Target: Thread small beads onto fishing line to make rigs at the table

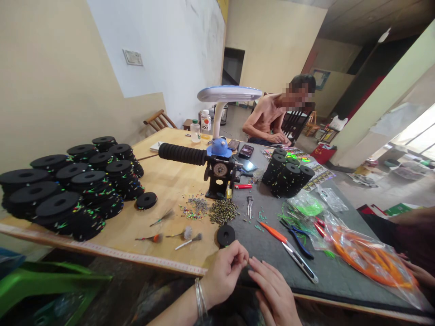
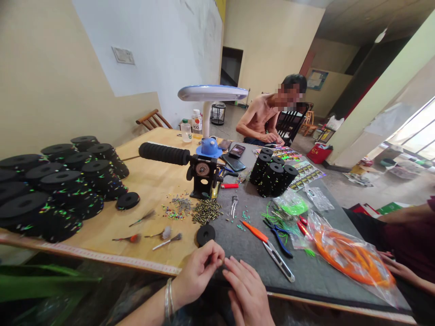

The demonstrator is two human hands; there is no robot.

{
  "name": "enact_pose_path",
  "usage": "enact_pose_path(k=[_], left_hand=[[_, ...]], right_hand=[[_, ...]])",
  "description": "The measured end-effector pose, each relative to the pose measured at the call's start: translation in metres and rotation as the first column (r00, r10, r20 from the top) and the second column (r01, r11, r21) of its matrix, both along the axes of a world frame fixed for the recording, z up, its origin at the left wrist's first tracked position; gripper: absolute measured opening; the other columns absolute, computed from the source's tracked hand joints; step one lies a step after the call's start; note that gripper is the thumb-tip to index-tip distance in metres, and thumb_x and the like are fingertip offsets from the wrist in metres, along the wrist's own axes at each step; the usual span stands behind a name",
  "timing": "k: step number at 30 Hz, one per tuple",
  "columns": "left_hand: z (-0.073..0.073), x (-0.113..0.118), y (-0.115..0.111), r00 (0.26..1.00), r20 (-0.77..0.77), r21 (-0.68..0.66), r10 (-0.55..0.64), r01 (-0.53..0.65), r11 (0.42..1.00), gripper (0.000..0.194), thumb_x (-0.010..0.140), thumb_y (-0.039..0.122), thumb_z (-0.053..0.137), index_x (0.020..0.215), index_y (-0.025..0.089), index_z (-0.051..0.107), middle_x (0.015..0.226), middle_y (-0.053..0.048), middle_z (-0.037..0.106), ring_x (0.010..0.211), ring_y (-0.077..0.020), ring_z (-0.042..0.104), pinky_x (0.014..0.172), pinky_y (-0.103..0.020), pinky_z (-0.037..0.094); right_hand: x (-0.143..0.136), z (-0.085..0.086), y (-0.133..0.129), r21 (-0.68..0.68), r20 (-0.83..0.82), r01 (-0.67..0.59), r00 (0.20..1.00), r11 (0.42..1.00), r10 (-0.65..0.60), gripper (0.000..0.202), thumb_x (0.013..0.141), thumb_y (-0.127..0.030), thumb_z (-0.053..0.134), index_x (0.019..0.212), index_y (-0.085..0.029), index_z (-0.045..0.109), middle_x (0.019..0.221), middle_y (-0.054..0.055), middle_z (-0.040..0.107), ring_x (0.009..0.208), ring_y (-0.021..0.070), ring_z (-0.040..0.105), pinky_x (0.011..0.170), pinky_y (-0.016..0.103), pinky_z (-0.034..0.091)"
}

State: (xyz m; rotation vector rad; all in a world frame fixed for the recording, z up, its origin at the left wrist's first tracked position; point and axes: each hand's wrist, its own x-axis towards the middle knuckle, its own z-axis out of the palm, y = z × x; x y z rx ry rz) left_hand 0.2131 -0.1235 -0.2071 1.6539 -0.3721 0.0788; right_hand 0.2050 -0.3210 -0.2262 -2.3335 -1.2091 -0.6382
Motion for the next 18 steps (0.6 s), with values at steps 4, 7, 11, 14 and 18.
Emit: enact_pose_path(k=[4,7,11,14,18], left_hand=[[0.0003,0.0012,-0.0008,1.000,-0.021,0.001,0.018,-0.018,1.000,0.017,0.084,0.012,0.048,0.073,0.022,0.039,0.074,0.001,0.053,0.066,-0.0132,0.049,0.064,-0.023,0.040],[0.0019,0.0020,-0.0016,0.998,-0.048,-0.018,0.037,-0.038,0.999,0.017,0.086,0.015,0.048,0.073,0.022,0.040,0.073,0.001,0.052,0.065,-0.0129,0.048,0.063,-0.022,0.040],[0.0032,0.0015,-0.0024,0.997,-0.061,-0.030,0.037,-0.039,0.999,0.018,0.086,0.018,0.049,0.072,0.022,0.040,0.072,0.002,0.051,0.065,-0.0127,0.048,0.063,-0.022,0.039],[0.0036,0.0011,-0.0024,0.997,-0.059,-0.015,0.042,-0.043,0.999,0.017,0.086,0.018,0.049,0.072,0.022,0.040,0.072,0.002,0.051,0.064,-0.0126,0.048,0.062,-0.022,0.038],[0.0041,0.0015,-0.0018,0.997,-0.054,-0.006,0.048,-0.049,0.999,0.017,0.086,0.019,0.050,0.072,0.021,0.041,0.071,0.002,0.052,0.064,-0.0127,0.048,0.063,-0.022,0.039]], right_hand=[[-0.0008,-0.0001,-0.0004,0.002,0.017,0.021,1.000,1.000,-0.021,0.040,0.088,-0.014,0.042,0.126,-0.018,0.054,0.130,0.009,0.061,0.122,0.0207,0.055,0.098,0.036,0.050],[-0.0014,0.0006,-0.0004,-0.008,0.019,0.026,0.999,1.000,-0.026,0.039,0.090,-0.014,0.042,0.127,-0.019,0.054,0.130,0.008,0.062,0.121,0.0207,0.056,0.099,0.036,0.050],[-0.0017,0.0006,-0.0006,-0.012,0.018,0.023,1.000,1.000,-0.023,0.039,0.090,-0.016,0.042,0.128,-0.020,0.053,0.129,0.008,0.062,0.121,0.0213,0.056,0.098,0.037,0.051],[-0.0015,0.0004,-0.0008,-0.011,0.022,0.015,1.000,1.000,-0.014,0.040,0.090,-0.015,0.042,0.127,-0.019,0.053,0.130,0.008,0.062,0.122,0.0214,0.055,0.099,0.037,0.050],[-0.0010,0.0012,-0.0002,-0.021,0.011,0.008,1.000,1.000,-0.008,0.041,0.089,-0.015,0.042,0.128,-0.019,0.053,0.131,0.007,0.061,0.123,0.0216,0.054,0.099,0.037,0.050]])
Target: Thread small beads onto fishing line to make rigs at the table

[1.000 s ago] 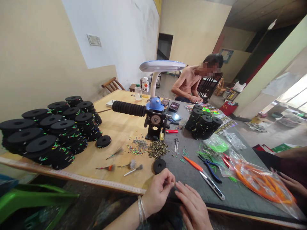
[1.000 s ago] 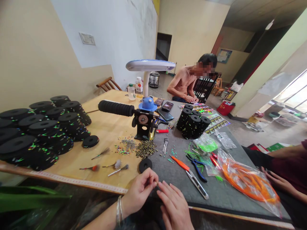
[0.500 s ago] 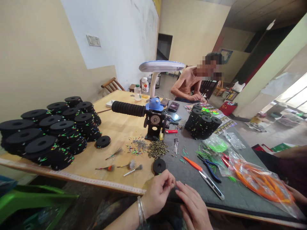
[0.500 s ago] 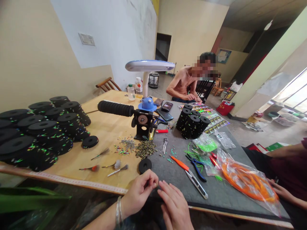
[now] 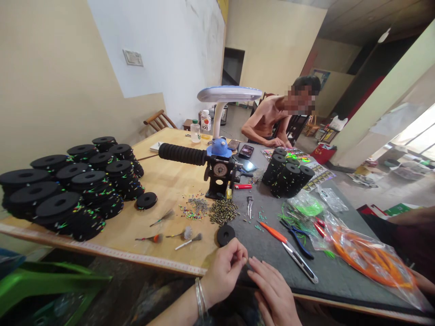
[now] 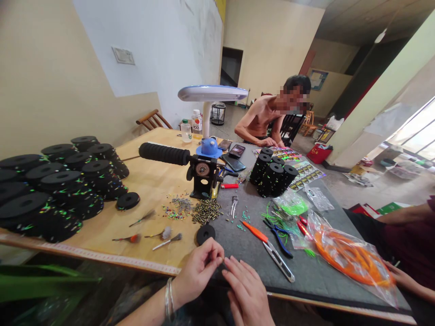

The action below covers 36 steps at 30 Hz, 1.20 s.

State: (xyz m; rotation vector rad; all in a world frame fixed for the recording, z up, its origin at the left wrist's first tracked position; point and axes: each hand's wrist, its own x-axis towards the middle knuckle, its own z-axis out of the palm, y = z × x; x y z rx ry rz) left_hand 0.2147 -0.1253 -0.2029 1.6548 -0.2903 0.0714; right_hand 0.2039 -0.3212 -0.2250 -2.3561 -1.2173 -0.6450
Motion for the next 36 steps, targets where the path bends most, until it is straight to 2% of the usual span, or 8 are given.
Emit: enact_pose_path(k=[12,36], left_hand=[[-0.0003,-0.0002,-0.0005,1.000,-0.017,0.029,0.015,-0.014,0.999,0.016,0.086,0.019,0.049,0.073,0.022,0.041,0.071,0.001,0.052,0.064,-0.0129,0.049,0.062,-0.023,0.039],[0.0010,-0.0001,0.0003,1.000,-0.010,-0.032,-0.020,0.019,0.999,0.018,0.084,0.013,0.048,0.071,0.022,0.038,0.072,0.001,0.053,0.066,-0.0133,0.050,0.063,-0.023,0.040]], right_hand=[[0.0000,0.0005,0.0006,0.003,0.004,0.002,1.000,1.000,-0.002,0.041,0.088,-0.014,0.042,0.127,-0.019,0.054,0.129,0.007,0.062,0.123,0.0212,0.054,0.099,0.036,0.050],[0.0005,-0.0006,0.0008,-0.012,0.002,-0.016,1.000,1.000,0.016,0.044,0.086,-0.011,0.042,0.128,-0.018,0.052,0.130,0.007,0.061,0.126,0.0210,0.052,0.100,0.037,0.049]])
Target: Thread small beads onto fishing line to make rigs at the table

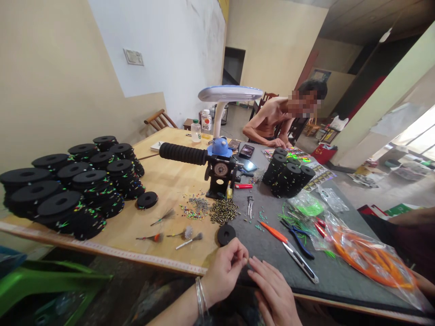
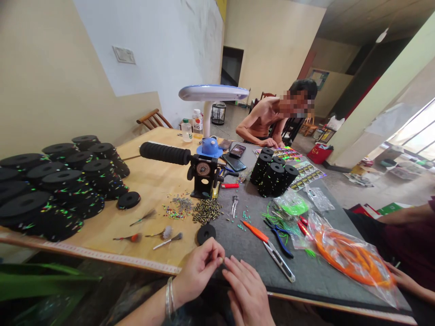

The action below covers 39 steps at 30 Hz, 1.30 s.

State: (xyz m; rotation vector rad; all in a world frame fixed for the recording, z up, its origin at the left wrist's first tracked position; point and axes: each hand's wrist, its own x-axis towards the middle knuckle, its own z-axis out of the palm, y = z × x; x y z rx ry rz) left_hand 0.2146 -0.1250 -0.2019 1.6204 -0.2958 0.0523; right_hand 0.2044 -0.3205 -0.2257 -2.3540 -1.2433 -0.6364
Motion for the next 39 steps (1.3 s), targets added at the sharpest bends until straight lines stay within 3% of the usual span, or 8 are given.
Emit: enact_pose_path(k=[11,16,21,28,39], left_hand=[[-0.002,-0.001,0.001,0.999,0.009,-0.014,-0.032,0.032,0.999,0.019,0.085,0.017,0.049,0.071,0.022,0.036,0.073,0.000,0.054,0.067,-0.0140,0.049,0.065,-0.024,0.040],[-0.001,0.001,0.002,0.999,-0.014,-0.024,-0.045,0.045,0.999,0.019,0.085,0.018,0.049,0.071,0.022,0.036,0.073,0.001,0.053,0.067,-0.0134,0.048,0.065,-0.024,0.039],[-0.004,0.004,0.001,0.999,-0.053,-0.013,-0.008,0.007,1.000,0.018,0.084,0.016,0.049,0.072,0.022,0.037,0.072,0.002,0.050,0.066,-0.0131,0.046,0.063,-0.023,0.037],[0.002,0.004,0.000,0.997,-0.078,0.018,-0.026,0.027,0.999,0.018,0.082,0.013,0.048,0.072,0.022,0.037,0.072,0.002,0.049,0.064,-0.0128,0.044,0.062,-0.023,0.036],[0.001,0.003,0.002,0.996,-0.073,0.055,-0.045,0.049,0.997,0.017,0.083,0.015,0.048,0.072,0.022,0.037,0.073,0.001,0.052,0.066,-0.0136,0.046,0.063,-0.024,0.037]], right_hand=[[0.001,-0.003,-0.001,0.007,0.019,-0.008,1.000,1.000,0.008,0.043,0.086,-0.011,0.043,0.127,-0.017,0.054,0.129,0.008,0.062,0.126,0.0205,0.051,0.100,0.035,0.048],[-0.001,-0.004,-0.001,-0.016,0.015,0.019,1.000,1.000,-0.019,0.042,0.086,-0.009,0.043,0.126,-0.015,0.055,0.136,0.009,0.056,0.133,0.0246,0.042,0.100,0.037,0.048],[0.000,-0.001,-0.007,-0.146,0.088,0.036,0.996,0.989,-0.023,0.047,0.086,-0.008,0.041,0.130,-0.017,0.054,0.139,0.005,0.054,0.138,0.0269,0.033,0.102,0.041,0.047],[0.006,0.002,-0.015,-0.316,0.130,-0.031,0.989,0.948,0.076,0.055,0.082,-0.004,0.040,0.133,-0.017,0.051,0.146,0.001,0.044,0.140,0.0283,0.028,0.104,0.043,0.045],[0.006,0.004,-0.016,-0.339,0.161,-0.020,0.984,0.941,0.079,0.057,0.080,-0.004,0.041,0.134,-0.018,0.051,0.148,-0.001,0.041,0.139,0.0271,0.029,0.105,0.041,0.045]])
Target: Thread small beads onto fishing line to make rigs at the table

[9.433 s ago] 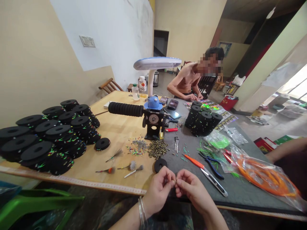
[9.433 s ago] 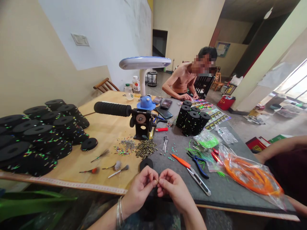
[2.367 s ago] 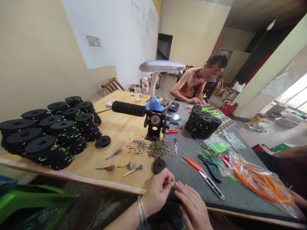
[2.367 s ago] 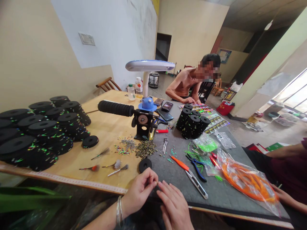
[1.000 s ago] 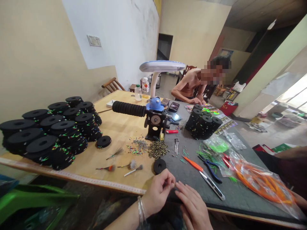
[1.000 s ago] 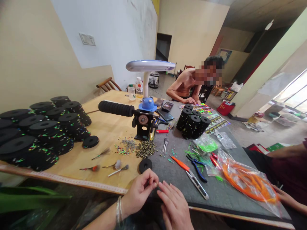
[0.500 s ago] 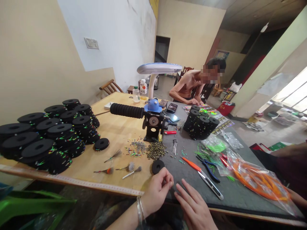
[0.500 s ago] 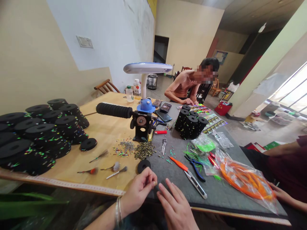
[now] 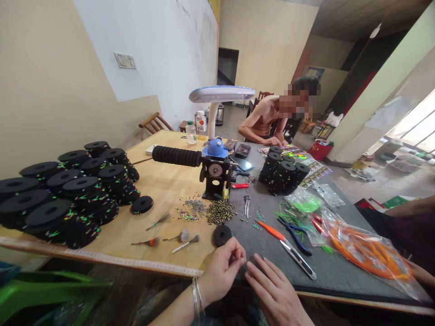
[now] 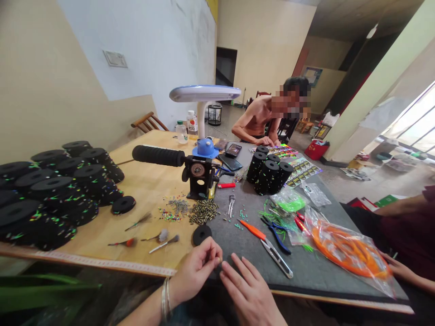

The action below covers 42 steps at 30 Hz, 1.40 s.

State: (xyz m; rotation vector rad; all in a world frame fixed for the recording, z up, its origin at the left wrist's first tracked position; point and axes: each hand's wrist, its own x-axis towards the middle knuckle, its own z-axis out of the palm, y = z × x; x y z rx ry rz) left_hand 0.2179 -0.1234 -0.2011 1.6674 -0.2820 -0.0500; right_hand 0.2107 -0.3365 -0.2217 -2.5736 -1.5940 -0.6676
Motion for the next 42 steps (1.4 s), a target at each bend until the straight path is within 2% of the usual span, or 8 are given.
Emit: enact_pose_path(k=[8,14,22,28,34,42], left_hand=[[0.0057,0.0004,-0.0005,1.000,0.001,0.059,-0.001,0.001,0.998,0.017,0.083,0.014,0.048,0.072,0.022,0.038,0.073,0.001,0.052,0.066,-0.0135,0.046,0.063,-0.023,0.037],[0.0040,0.0000,0.0004,1.000,0.006,0.072,-0.002,0.002,0.997,0.016,0.082,0.011,0.048,0.072,0.022,0.040,0.072,0.002,0.053,0.065,-0.0129,0.046,0.062,-0.022,0.037],[0.0024,0.0005,0.0002,1.000,0.005,0.065,-0.005,0.005,0.998,0.016,0.082,0.012,0.048,0.073,0.022,0.040,0.073,0.001,0.053,0.066,-0.0130,0.047,0.063,-0.022,0.037],[0.0019,-0.0002,0.0005,1.000,0.004,0.072,-0.005,0.005,0.997,0.017,0.082,0.010,0.049,0.073,0.021,0.040,0.073,0.002,0.052,0.066,-0.0129,0.047,0.063,-0.022,0.037],[0.0022,-0.0001,0.0004,1.000,-0.015,-0.003,-0.027,0.027,1.000,0.017,0.083,0.015,0.049,0.072,0.022,0.038,0.073,0.001,0.051,0.067,-0.0133,0.046,0.064,-0.023,0.038],[0.0001,0.0019,0.0006,0.998,-0.024,-0.104,-0.063,0.060,0.993,0.019,0.084,0.019,0.051,0.071,0.022,0.037,0.073,0.001,0.050,0.068,-0.0130,0.045,0.065,-0.023,0.038]], right_hand=[[0.0011,-0.0011,0.0007,-0.008,0.012,-0.006,1.000,1.000,0.006,0.058,0.080,-0.005,0.041,0.136,-0.018,0.049,0.149,0.000,0.040,0.139,0.0276,0.029,0.105,0.042,0.044],[0.0011,-0.0010,0.0023,0.034,-0.011,-0.020,1.000,0.999,0.021,0.056,0.081,-0.004,0.041,0.134,-0.017,0.050,0.147,0.001,0.042,0.139,0.0261,0.030,0.110,0.043,0.039],[0.0015,-0.0051,0.0002,0.005,-0.010,-0.007,1.000,1.000,0.007,0.057,0.080,-0.006,0.042,0.136,-0.018,0.049,0.148,0.000,0.041,0.139,0.0271,0.031,0.107,0.043,0.043],[0.0013,-0.0041,0.0020,0.025,-0.019,-0.014,1.000,1.000,0.014,0.059,0.079,-0.004,0.041,0.135,-0.017,0.049,0.147,0.000,0.042,0.139,0.0258,0.030,0.110,0.042,0.039],[0.0010,-0.0049,0.0008,0.021,-0.009,-0.008,1.000,1.000,0.008,0.056,0.081,-0.005,0.042,0.135,-0.018,0.050,0.148,-0.001,0.041,0.139,0.0261,0.031,0.109,0.042,0.040],[0.0013,-0.0030,0.0013,0.043,-0.030,-0.026,0.999,0.999,0.027,0.054,0.082,-0.005,0.043,0.134,-0.018,0.051,0.144,0.001,0.046,0.138,0.0255,0.032,0.109,0.043,0.040]])
